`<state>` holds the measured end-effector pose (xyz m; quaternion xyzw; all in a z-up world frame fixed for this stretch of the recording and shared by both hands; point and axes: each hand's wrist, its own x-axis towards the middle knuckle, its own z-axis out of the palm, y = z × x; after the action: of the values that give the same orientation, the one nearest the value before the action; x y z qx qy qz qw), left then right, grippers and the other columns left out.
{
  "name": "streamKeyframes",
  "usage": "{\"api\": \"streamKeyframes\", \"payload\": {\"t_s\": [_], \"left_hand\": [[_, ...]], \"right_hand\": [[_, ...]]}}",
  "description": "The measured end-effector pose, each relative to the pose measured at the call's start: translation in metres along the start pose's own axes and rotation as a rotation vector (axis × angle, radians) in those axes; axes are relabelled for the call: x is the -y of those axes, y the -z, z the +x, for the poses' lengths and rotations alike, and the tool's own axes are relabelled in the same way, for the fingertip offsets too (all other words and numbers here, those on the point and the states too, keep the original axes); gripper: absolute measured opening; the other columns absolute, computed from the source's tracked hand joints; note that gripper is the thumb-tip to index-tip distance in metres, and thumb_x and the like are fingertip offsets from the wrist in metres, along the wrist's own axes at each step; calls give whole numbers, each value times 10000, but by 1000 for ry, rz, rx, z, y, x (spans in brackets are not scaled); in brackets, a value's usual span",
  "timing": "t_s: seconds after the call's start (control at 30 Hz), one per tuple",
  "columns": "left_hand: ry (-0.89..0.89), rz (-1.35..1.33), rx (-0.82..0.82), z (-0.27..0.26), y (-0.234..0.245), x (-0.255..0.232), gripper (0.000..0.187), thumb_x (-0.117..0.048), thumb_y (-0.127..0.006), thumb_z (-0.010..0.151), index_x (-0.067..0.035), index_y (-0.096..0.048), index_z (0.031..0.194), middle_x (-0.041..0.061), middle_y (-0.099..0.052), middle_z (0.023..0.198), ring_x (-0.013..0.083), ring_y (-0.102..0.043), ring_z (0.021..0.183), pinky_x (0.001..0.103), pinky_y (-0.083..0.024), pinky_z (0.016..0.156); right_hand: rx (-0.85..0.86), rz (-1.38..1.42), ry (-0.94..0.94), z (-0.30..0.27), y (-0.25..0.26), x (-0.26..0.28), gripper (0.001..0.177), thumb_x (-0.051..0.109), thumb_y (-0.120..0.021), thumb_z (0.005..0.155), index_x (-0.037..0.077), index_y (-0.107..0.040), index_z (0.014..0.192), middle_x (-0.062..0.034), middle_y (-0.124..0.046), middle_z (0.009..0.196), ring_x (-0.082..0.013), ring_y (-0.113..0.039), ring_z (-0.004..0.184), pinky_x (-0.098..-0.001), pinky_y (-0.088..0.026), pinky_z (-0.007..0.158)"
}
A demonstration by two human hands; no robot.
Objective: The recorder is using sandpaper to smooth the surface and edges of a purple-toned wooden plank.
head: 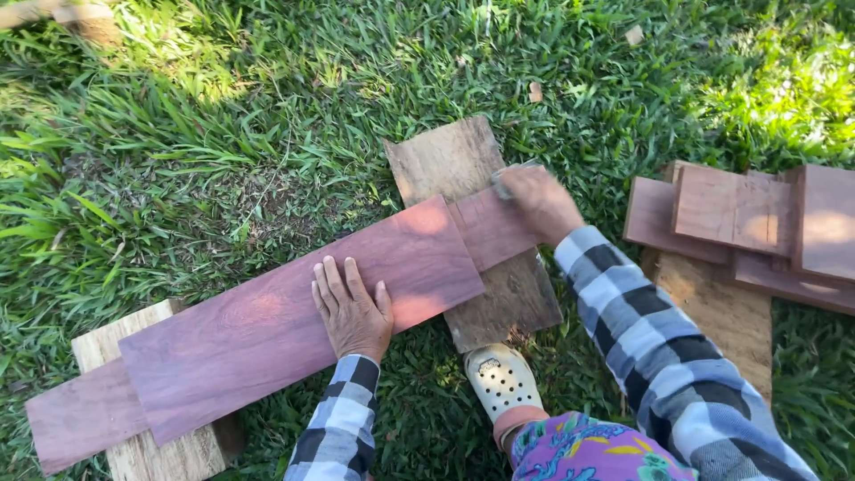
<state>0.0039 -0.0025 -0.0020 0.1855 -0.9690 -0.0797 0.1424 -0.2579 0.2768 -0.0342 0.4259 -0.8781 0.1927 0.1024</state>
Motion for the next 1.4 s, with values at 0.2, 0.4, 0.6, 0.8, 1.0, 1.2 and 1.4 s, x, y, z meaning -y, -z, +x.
{"api": "streamKeyframes", "payload": {"t_s": [0.2,0.4,0.6,0.8,1.0,1.2,1.4], "left_hand": [[8,18,-14,0,0,0,686,-346,-632,933,18,-421,1475,296,-327,1576,468,-271,1503,590,-226,1235],[-1,26,-7,5,0,0,685,-341,-637,931,13,-420,1476,288,-334,1574,466,-283,1498,587,-230,1237],[11,24,-23,0,2,-1,681,-340,-635,938,11,-420,1481,285,-338,1577,463,-287,1500,582,-237,1240],[-4,23,-28,1,0,-1,680,-344,-641,936,13,-429,1474,289,-342,1573,466,-288,1496,584,-241,1233],[0,3,-31,-1,4,-1,678,-333,-646,942,19,-428,1479,288,-347,1581,466,-293,1503,585,-243,1247],[-7,9,-39,2,2,-1,680,-329,-648,937,24,-433,1476,288,-351,1572,471,-293,1499,588,-241,1243],[-2,14,-23,0,2,1,683,-340,-651,936,21,-435,1474,287,-346,1569,469,-288,1504,588,-240,1241]], "right_hand": [[245,198,-343,5,13,36,265,99,-510,1061,145,-640,1288,-81,-703,1298,-238,-663,1282,-361,-521,1147],[-22,150,22,-16,-7,61,479,23,-537,938,40,-568,1416,-148,-581,1478,-311,-527,1400,-442,-407,1183],[39,-94,-180,-34,-50,13,476,4,-523,965,41,-542,1440,-119,-544,1479,-303,-520,1414,-461,-415,1211],[-54,-105,29,-70,-46,67,546,-56,-529,890,25,-530,1430,-193,-509,1523,-344,-475,1429,-512,-364,1219],[-124,-28,-261,-73,13,54,545,-98,-568,924,-27,-502,1460,-241,-512,1536,-386,-445,1470,-527,-353,1200],[-41,63,-71,-113,4,76,621,-160,-534,874,-1,-499,1473,-201,-499,1549,-350,-445,1474,-527,-344,1240],[-106,-173,-328,-108,3,72,537,-155,-504,976,-19,-495,1495,-205,-478,1571,-335,-404,1524,-493,-340,1291]]}}
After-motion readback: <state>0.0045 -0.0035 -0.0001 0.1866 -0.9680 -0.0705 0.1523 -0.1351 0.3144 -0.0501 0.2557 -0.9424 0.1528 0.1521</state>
